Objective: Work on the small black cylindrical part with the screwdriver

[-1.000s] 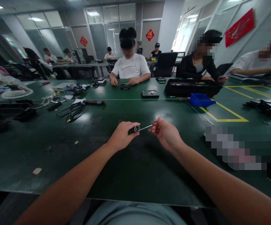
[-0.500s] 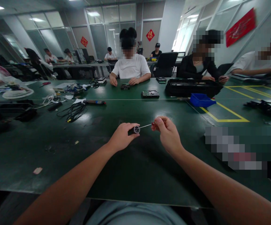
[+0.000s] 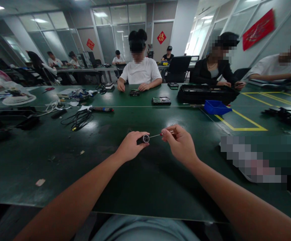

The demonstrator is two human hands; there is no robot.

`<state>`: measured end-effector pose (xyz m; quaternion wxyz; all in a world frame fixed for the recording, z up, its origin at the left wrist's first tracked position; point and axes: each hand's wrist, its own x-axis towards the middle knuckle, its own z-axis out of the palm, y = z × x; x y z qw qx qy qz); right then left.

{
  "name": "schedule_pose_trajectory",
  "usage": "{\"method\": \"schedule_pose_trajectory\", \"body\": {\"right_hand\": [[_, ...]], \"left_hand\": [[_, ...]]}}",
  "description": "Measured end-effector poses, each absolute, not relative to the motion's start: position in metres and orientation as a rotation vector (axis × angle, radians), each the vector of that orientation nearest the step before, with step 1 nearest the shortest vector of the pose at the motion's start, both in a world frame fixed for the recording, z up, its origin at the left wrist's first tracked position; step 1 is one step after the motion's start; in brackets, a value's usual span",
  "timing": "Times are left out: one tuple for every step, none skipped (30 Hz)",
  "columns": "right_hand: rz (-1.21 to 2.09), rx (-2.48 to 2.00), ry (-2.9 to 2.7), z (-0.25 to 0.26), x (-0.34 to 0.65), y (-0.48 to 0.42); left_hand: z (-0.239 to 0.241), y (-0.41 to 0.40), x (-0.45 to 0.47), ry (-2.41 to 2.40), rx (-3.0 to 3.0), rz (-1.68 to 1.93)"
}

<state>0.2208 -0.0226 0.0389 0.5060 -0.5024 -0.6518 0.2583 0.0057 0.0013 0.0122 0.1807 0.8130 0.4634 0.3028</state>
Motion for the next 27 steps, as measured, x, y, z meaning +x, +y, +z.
{"method": "schedule_pose_trajectory", "body": {"right_hand": [[0.629,-1.180,-1.587,0.0379,0.2205,-0.0226],[0.634,-1.156,-1.604,0.0368,0.2203,-0.0226],[0.640,-1.142,-1.621,0.0360,0.2201,-0.0224],[0.648,-1.139,-1.634,0.0355,0.2201,-0.0224],[0.657,-1.142,-1.641,0.0353,0.2201,-0.0224],[0.665,-1.149,-1.648,0.0356,0.2201,-0.0226],[0.673,-1.157,-1.654,0.0360,0.2200,-0.0228],[0.680,-1.157,-1.656,0.0365,0.2199,-0.0231],[0.687,-1.149,-1.650,0.0370,0.2198,-0.0234],[0.698,-1.137,-1.641,0.0374,0.2195,-0.0237],[0.707,-1.126,-1.629,0.0377,0.2193,-0.0240],[0.710,-1.118,-1.617,0.0379,0.2191,-0.0242],[0.708,-1.119,-1.611,0.0381,0.2190,-0.0243],[0.700,-1.126,-1.611,0.0383,0.2191,-0.0245],[0.689,-1.139,-1.619,0.0386,0.2192,-0.0245],[0.677,-1.154,-1.632,0.0389,0.2193,-0.0246],[0.668,-1.167,-1.647,0.0392,0.2195,-0.0246],[0.663,-1.178,-1.658,0.0395,0.2196,-0.0245],[0.664,-1.186,-1.660,0.0395,0.2197,-0.0244],[0.671,-1.190,-1.652,0.0394,0.2196,-0.0242],[0.686,-1.190,-1.636,0.0390,0.2195,-0.0239],[0.704,-1.185,-1.616,0.0385,0.2193,-0.0236],[0.724,-1.178,-1.598,0.0379,0.2191,-0.0234],[0.741,-1.171,-1.587,0.0371,0.2190,-0.0232],[0.756,-1.163,-1.585,0.0365,0.2189,-0.0230],[0.768,-1.154,-1.587,0.0359,0.2189,-0.0229],[0.779,-1.144,-1.592,0.0355,0.2189,-0.0229]], "left_hand": [[0.0117,0.0018,0.0052,1.310,2.296,0.859],[0.0112,0.0024,0.0047,1.308,2.298,0.864],[0.0107,0.0029,0.0043,1.303,2.301,0.869],[0.0103,0.0033,0.0040,1.297,2.304,0.874],[0.0100,0.0035,0.0038,1.292,2.306,0.875],[0.0098,0.0036,0.0037,1.288,2.307,0.872],[0.0098,0.0035,0.0037,1.286,2.306,0.865],[0.0098,0.0033,0.0038,1.288,2.304,0.856],[0.0100,0.0031,0.0039,1.292,2.301,0.846],[0.0102,0.0028,0.0040,1.298,2.298,0.837],[0.0104,0.0026,0.0040,1.304,2.295,0.829],[0.0107,0.0024,0.0041,1.308,2.294,0.825],[0.0109,0.0023,0.0040,1.309,2.294,0.823],[0.0110,0.0022,0.0040,1.309,2.295,0.825],[0.0111,0.0021,0.0040,1.306,2.297,0.829],[0.0112,0.0020,0.0041,1.303,2.299,0.833],[0.0112,0.0019,0.0042,1.300,2.299,0.835],[0.0112,0.0018,0.0043,1.299,2.299,0.836],[0.0112,0.0018,0.0044,1.298,2.297,0.834],[0.0110,0.0018,0.0044,1.300,2.295,0.833],[0.0108,0.0018,0.0045,1.301,2.294,0.832],[0.0104,0.0019,0.0044,1.301,2.293,0.834],[0.0100,0.0021,0.0043,1.297,2.294,0.839],[0.0096,0.0023,0.0041,1.291,2.295,0.845],[0.0092,0.0025,0.0039,1.282,2.296,0.850],[0.0090,0.0026,0.0038,1.274,2.296,0.855],[0.0089,0.0027,0.0037,1.269,2.297,0.857]]}}
